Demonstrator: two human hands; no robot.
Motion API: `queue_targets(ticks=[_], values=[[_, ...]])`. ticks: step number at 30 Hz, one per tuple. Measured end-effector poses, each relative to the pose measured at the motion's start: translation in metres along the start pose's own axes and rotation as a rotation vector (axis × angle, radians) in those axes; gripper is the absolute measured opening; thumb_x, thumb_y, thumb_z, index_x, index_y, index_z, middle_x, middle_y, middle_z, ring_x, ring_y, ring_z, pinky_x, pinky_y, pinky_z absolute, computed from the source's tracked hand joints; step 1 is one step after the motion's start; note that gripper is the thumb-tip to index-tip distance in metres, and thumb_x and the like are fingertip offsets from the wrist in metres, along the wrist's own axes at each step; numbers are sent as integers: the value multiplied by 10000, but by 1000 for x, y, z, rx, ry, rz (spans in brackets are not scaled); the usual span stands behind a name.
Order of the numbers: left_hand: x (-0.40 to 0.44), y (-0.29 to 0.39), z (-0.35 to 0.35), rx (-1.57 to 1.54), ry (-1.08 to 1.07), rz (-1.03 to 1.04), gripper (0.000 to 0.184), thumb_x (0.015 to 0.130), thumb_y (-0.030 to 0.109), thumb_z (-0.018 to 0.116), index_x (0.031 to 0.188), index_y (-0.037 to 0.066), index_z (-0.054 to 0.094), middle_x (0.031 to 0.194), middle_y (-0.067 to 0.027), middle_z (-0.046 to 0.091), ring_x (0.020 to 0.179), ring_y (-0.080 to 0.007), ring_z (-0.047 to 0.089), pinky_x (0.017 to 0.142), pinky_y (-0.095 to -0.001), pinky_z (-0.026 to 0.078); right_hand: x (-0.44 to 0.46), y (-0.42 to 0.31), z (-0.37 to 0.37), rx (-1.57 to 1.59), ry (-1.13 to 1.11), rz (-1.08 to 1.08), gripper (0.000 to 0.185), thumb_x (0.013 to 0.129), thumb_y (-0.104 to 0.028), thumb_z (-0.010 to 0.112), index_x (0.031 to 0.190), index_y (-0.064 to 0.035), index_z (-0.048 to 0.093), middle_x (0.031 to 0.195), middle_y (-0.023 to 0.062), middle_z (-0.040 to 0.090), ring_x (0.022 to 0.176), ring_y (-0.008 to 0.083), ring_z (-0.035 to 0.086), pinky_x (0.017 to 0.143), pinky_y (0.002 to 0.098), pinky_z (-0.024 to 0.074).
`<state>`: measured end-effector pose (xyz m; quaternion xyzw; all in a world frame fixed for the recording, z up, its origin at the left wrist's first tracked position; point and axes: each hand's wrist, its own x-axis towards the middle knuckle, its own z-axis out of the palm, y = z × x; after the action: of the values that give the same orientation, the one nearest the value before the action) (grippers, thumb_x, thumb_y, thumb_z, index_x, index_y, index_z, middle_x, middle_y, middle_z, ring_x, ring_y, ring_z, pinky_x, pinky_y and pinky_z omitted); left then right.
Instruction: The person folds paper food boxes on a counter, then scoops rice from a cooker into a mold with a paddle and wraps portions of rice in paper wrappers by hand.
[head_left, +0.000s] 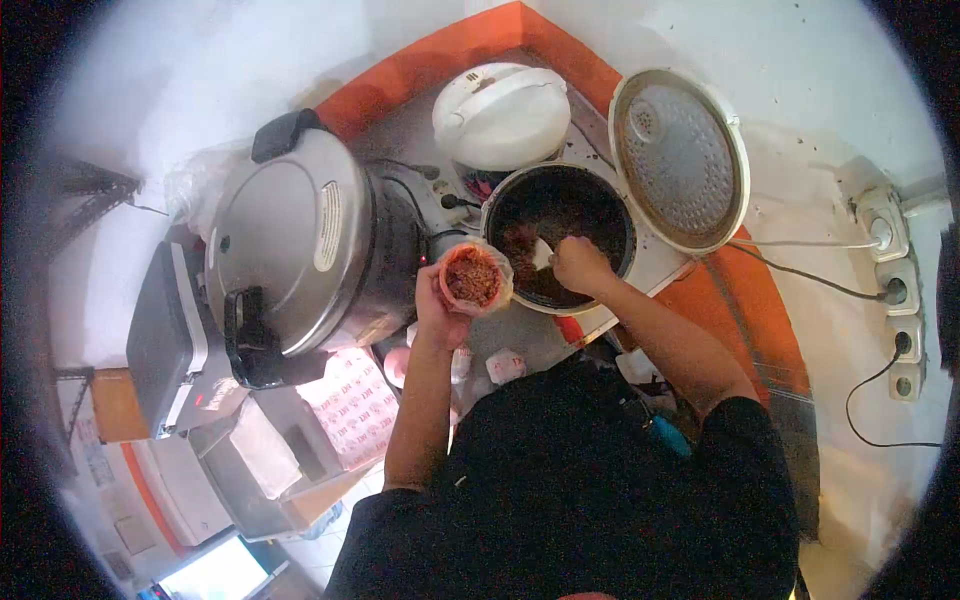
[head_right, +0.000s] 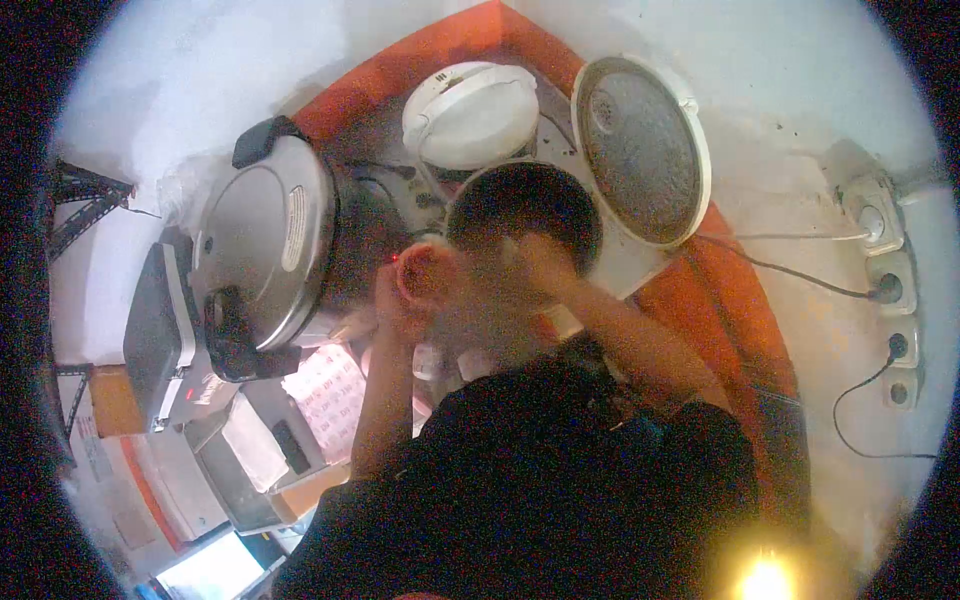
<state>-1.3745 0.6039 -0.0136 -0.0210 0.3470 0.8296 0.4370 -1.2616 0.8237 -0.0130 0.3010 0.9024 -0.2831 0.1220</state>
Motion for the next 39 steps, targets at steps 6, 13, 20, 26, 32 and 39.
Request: queue_targets(ticks=[6, 13, 20, 26, 32, 39], values=[[-9, 5, 14, 44, 50, -10, 454, 905, 365, 417, 1155, 51, 629, 1136, -92, 656, 1070, -263, 613, 949, -420, 489, 9, 9, 8, 239, 171, -98, 262, 837, -246, 621, 868, -7, 725, 804, 257, 664, 784, 415, 659, 740, 466, 517], [4, 8, 28, 205, 87, 226, 397, 947, 335, 437, 1155, 51, 620, 1153, -76, 635, 1065, -221, 605, 936, -409, 485, 3, 22, -8, 413, 215, -111, 294, 822, -269, 624, 892, -3, 730, 651, 88, 677, 581, 173, 645, 606, 340, 511], [59, -27, 42, 1154, 105, 725, 416, 940, 281, 507, 1254, 8, 497, 1218, -92, 523, 1105, -179, 523, 993, -319, 380, -48, 14, -42, 571, 301, -122, 222, 859, -179, 621, 958, -5, 716, 712, 100, 675, 611, 192, 632, 611, 336, 494], [80, -73, 83, 1458, 219, 1026, 270, 912, 244, 446, 1065, 54, 563, 1086, -87, 590, 986, -196, 559, 892, -320, 429, -97, -5, -14, 470, 387, -321, 327, 871, -42, 618, 1197, -46, 630, 913, 155, 573, 807, 289, 590, 715, 340, 467], [64, -62, 112, -62, 93, -103, 401, 831, 361, 376, 979, 82, 623, 912, -93, 656, 843, -262, 629, 789, -418, 521, -116, 18, -30, 387, 170, -366, 356, 883, -30, 600, 1238, -45, 611, 909, 151, 571, 826, 287, 596, 718, 347, 471], [72, -21, 87, -85, 50, 35, 470, 846, 348, 371, 1127, 52, 605, 1141, -113, 640, 1074, -287, 609, 944, -457, 481, -137, 35, -53, 413, 154, -357, 342, 902, -47, 566, 1241, -41, 609, 940, 150, 623, 724, 291, 607, 688, 348, 493]])
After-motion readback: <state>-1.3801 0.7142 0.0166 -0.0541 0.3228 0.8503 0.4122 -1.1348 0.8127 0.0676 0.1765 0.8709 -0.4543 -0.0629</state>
